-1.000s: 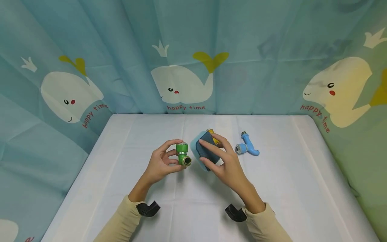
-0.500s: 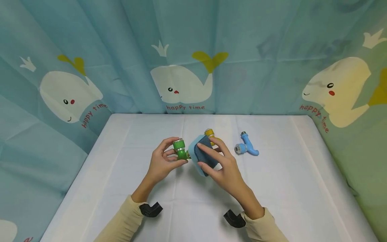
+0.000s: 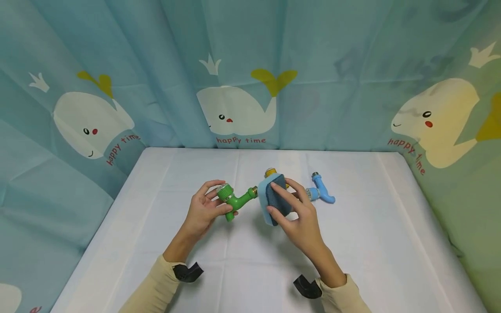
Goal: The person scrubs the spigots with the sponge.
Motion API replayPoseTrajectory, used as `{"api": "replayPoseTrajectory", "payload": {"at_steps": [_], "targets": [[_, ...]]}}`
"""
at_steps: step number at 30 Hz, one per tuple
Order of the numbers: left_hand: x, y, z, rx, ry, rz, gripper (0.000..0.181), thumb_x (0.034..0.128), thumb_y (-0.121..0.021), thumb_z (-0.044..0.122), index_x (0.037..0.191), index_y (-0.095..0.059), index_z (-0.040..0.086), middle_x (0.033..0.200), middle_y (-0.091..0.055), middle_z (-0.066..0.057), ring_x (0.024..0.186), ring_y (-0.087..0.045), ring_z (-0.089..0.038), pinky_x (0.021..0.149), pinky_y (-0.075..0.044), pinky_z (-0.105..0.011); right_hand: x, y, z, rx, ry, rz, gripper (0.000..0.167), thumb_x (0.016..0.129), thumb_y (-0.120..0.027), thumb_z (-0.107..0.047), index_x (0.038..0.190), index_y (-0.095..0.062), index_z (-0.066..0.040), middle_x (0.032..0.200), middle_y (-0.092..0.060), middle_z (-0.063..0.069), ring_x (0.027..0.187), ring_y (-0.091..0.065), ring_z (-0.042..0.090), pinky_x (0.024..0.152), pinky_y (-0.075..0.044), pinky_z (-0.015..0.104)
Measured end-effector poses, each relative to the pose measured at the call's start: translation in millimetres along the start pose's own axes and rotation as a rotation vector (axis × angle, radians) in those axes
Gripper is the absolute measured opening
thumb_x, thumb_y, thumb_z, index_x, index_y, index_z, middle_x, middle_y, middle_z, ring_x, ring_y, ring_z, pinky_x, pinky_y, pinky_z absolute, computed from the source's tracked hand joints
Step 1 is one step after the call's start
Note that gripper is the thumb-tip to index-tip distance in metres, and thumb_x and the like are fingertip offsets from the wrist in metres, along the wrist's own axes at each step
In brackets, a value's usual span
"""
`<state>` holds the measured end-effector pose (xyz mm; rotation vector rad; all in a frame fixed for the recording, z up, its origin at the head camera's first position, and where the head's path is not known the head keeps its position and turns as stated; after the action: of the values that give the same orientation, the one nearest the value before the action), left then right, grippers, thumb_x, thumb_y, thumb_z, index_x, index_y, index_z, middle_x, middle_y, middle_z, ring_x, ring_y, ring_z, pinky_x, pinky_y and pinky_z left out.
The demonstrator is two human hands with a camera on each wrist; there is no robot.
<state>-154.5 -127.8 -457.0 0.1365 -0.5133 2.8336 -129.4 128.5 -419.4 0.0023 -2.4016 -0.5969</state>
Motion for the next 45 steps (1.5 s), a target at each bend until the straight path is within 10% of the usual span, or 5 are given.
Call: {"api": "replayPoseTrajectory", "payload": {"at_steps": [10, 22, 33, 37, 45], "targets": [[0.8, -7.9, -5.0, -0.066, 0.05, -0.041, 0.058, 0.0927, -0.066, -0.014, 0.14, -0.04, 0.008, 0.136, -0.054, -0.039, 0.094, -0.073, -0.047, 0.082, -0.059, -0.058, -2.5, 3, 1, 0.015, -0.03, -0.031, 0.066, 0.076, -0.087, 0.004, 0.137, -0.067, -0.012, 0.148, -0.052, 0.011, 0.11, -0.059, 0.016, 0.071, -0.053, 0.014], [-1.1, -8.5, -10.9, -0.072, 0.042, -0.097, 0.038, 0.1112, -0.045, 0.016, 0.144, -0.028, 0.008, 0.127, -0.059, -0.018, 0.087, -0.073, -0.032, 0.086, -0.061, -0.043, -7.8, -5, 3, 0.018, 0.018, -0.031, 0.068, 0.069, -0.089, 0.008, 0.133, -0.069, -0.007, 0.147, -0.053, 0.016, 0.116, -0.056, 0.016, 0.069, -0.052, 0.016], [-1.4, -11.4, -9.2, -0.06, 0.05, -0.136, 0.024, 0.111, -0.045, 0.015, 0.132, -0.033, 0.013, 0.152, -0.037, -0.034, 0.101, -0.071, -0.039, 0.096, -0.056, -0.039, -6.0, -13, -2, 0.008, 0.039, -0.097, 0.065, 0.075, -0.089, 0.001, 0.135, -0.069, -0.014, 0.149, -0.052, 0.009, 0.113, -0.061, 0.027, 0.066, -0.058, 0.029], [-1.8, -11.8, -8.0, -0.097, 0.075, -0.126, 0.035, 0.1069, -0.049, 0.009, 0.137, -0.032, 0.014, 0.141, -0.049, -0.039, 0.121, -0.06, -0.049, 0.101, -0.052, -0.038, -4.7, -18, -2, 0.019, 0.007, -0.142, 0.063, 0.078, -0.088, -0.003, 0.137, -0.068, -0.016, 0.149, -0.051, 0.008, 0.107, -0.065, 0.021, 0.067, -0.06, 0.029], [-3.1, -15.9, -8.8, -0.134, 0.14, -0.232, 0.086, 0.093, -0.062, -0.007, 0.164, -0.016, 0.011, 0.145, -0.047, -0.021, 0.121, -0.06, -0.022, 0.091, -0.056, -0.025, 0.9, -32, -10, 0.02, 0.057, -0.179, 0.061, 0.081, -0.087, -0.008, 0.137, -0.068, -0.018, 0.148, -0.052, 0.009, 0.102, -0.066, 0.022, 0.074, -0.062, 0.039]]}}
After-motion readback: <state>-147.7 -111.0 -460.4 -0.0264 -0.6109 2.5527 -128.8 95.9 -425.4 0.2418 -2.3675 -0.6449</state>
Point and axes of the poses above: each hand's wrist, its own x-axis towards the middle knuckle, its own y-axis out of the back of the hand, z = x × y, the point moved 5 cm from there along x, towards the middle knuckle
